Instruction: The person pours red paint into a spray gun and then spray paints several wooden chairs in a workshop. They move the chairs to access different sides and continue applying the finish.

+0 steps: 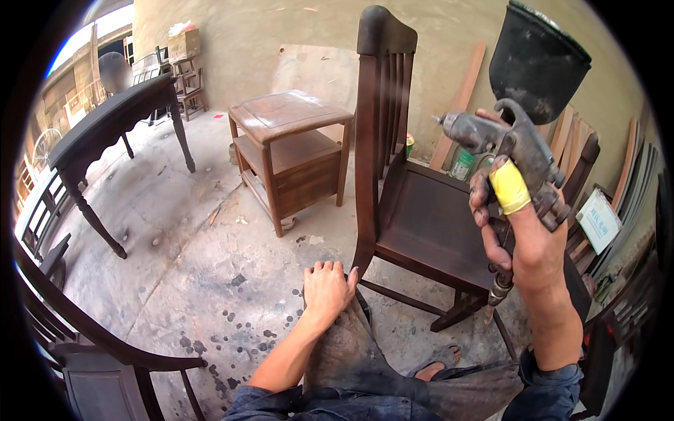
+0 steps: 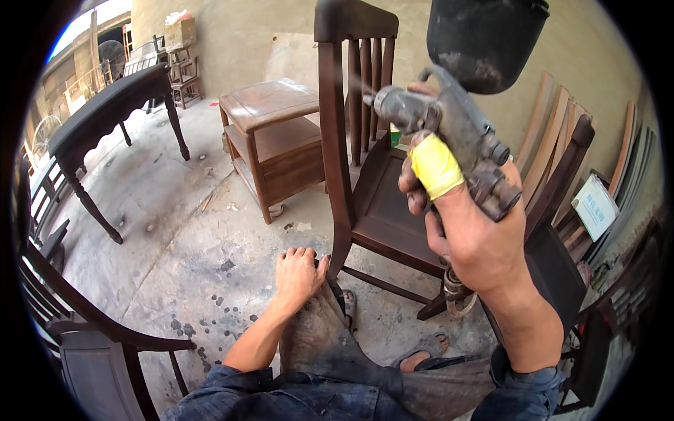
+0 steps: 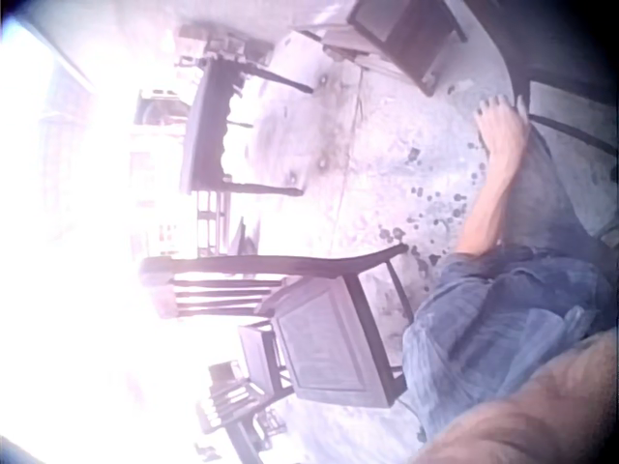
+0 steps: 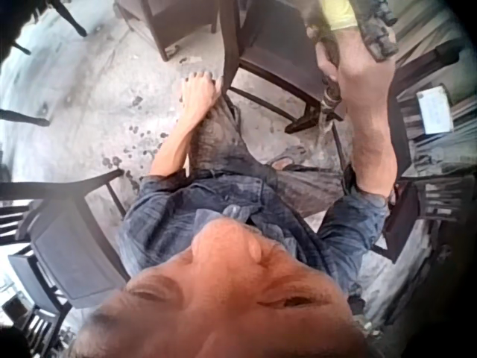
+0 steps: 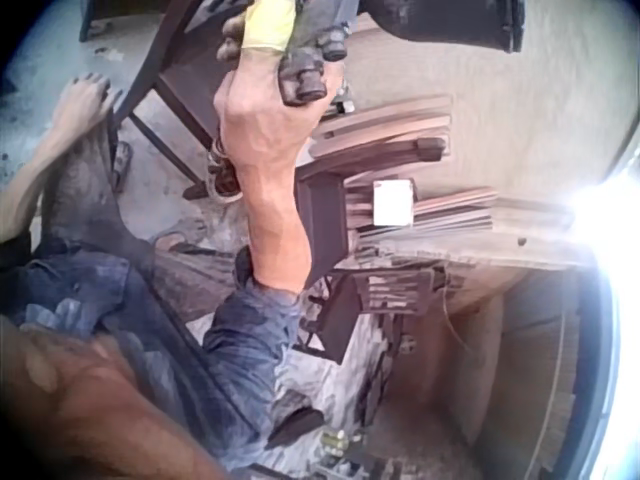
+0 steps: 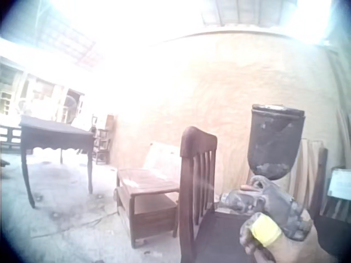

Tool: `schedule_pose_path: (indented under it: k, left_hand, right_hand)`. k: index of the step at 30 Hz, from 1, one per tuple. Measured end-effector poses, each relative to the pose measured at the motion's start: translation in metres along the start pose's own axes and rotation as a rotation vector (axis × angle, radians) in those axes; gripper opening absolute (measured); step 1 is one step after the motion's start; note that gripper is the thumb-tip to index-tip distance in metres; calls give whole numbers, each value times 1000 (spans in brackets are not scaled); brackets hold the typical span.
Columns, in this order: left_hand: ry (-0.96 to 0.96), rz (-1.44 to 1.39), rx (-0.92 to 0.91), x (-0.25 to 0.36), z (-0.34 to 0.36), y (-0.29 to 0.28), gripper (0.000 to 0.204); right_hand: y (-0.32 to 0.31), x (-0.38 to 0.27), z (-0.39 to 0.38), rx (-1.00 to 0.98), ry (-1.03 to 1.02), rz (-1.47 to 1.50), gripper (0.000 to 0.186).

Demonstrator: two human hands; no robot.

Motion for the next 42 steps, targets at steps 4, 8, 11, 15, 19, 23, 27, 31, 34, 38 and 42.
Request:
schedule_pose_path:
  k: [4, 8, 11, 15, 19, 23, 27, 31, 34, 38, 42]
  left_hand:
    - [0, -2, -13, 2, 2, 2, 36]
    - [2, 1, -1, 1, 2, 3, 35]
    - [-1, 6, 1, -1, 0, 1, 35]
    - [-33, -20, -53, 5, 5, 0, 32]
    - [-32, -3, -56, 4, 4, 1, 32]
    - [-32, -23, -70, 10, 6, 4, 31]
    - [-35, 5, -89, 9, 8, -2, 28]
    - [-27, -60, -27, 14, 7, 5, 23]
    - [-7, -71, 1, 18, 9, 6, 22]
    - [7, -103, -36, 29, 14, 6, 18]
    - [94, -116, 4, 42, 22, 11, 14]
  right_hand:
    - [-5, 11, -4, 62, -136, -61, 31]
    - [-7, 32, -22, 32, -16, -101, 18]
    - [-15, 61, -43, -44, 142, -77, 40]
    - [-24, 102, -70, -61, 231, -120, 50]
    - [-28, 140, -97, -78, 342, -112, 48]
    - [-35, 153, -113, -120, 376, -73, 48]
    - [-45, 141, -96, -68, 289, -36, 47]
    - [-63, 134, -93, 11, 252, 110, 43]
    - [-71, 143, -106, 6, 296, 70, 46]
    - [-70, 164, -129, -29, 358, -68, 58]
    - [-61, 179, -142, -8, 254, -163, 60]
Point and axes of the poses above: each hand's wrist, its own z-axis towards the middle knuckle, its own y-axis out of the palm, x = y × z, the point moved 2 cm from there along z, towards the middle knuckle, and after that the axes turned 9 degrees about y, right-handed, at the moved point
